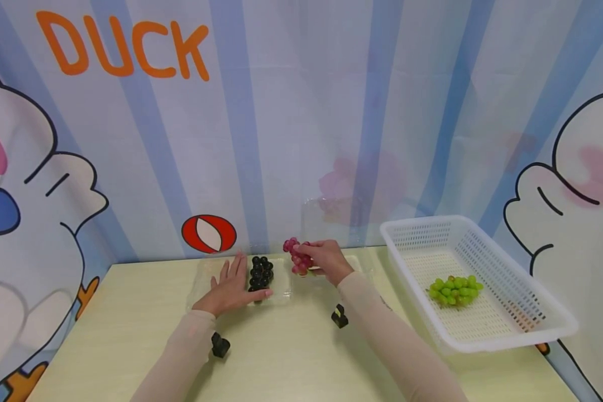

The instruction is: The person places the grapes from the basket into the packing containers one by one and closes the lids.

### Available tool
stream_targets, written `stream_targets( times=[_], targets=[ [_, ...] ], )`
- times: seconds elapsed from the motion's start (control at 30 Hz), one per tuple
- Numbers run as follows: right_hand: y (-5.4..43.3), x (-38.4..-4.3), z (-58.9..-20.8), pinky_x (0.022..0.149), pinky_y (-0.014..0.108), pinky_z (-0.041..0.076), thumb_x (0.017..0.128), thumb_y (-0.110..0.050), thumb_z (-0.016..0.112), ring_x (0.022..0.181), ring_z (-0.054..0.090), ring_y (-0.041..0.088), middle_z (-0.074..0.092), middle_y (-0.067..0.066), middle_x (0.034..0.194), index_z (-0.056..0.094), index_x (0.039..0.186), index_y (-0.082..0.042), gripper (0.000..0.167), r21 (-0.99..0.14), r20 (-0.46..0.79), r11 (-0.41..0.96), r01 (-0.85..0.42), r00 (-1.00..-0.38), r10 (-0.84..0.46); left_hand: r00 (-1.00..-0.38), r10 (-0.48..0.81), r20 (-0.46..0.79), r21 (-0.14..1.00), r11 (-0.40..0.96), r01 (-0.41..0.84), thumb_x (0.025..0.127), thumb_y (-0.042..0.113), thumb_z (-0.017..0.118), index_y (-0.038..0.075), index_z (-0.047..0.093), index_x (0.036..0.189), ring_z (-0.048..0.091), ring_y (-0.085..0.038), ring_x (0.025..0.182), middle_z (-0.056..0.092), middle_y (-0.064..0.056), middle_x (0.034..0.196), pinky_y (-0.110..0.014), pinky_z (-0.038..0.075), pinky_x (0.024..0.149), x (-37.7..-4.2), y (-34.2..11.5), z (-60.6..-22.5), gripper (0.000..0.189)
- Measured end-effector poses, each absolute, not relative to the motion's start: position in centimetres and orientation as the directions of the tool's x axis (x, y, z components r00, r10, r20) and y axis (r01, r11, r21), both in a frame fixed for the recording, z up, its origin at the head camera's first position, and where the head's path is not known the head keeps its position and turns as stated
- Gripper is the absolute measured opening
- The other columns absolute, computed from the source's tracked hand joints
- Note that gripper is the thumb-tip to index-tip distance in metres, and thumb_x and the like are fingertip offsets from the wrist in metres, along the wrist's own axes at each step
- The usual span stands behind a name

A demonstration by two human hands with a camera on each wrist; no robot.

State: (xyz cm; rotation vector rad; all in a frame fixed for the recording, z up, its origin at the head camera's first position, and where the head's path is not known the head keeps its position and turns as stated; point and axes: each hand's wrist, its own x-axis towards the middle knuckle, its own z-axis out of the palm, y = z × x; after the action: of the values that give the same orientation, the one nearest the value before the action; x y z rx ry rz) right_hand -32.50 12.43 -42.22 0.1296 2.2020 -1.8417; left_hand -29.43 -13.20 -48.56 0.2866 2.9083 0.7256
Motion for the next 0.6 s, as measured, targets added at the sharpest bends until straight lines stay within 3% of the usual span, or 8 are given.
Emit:
stream_targets(
  times=[0.6],
  targets=[
    [11.0, -32.6, -42.6, 0.083, 0.038, 0.061, 0.093, -0.034, 0.075, 0.081, 0.073, 0.019, 0.075, 0.009, 0.095, 0.073, 0.118, -0.002, 0.04, -0.943, -0.262, 0.235, 0.236, -0.961, -0.088, -0.975, 0.211, -0.075, 0.481, 0.864, 0.15, 0.078, 0.081, 0.062, 0.006, 0.003, 0.164, -0.003, -0.046, 0.155, -0.002, -0.014, 0.171, -0.079, 0.001, 0.113, -29.6, -13.2, -48.8, 0.128]
  ],
)
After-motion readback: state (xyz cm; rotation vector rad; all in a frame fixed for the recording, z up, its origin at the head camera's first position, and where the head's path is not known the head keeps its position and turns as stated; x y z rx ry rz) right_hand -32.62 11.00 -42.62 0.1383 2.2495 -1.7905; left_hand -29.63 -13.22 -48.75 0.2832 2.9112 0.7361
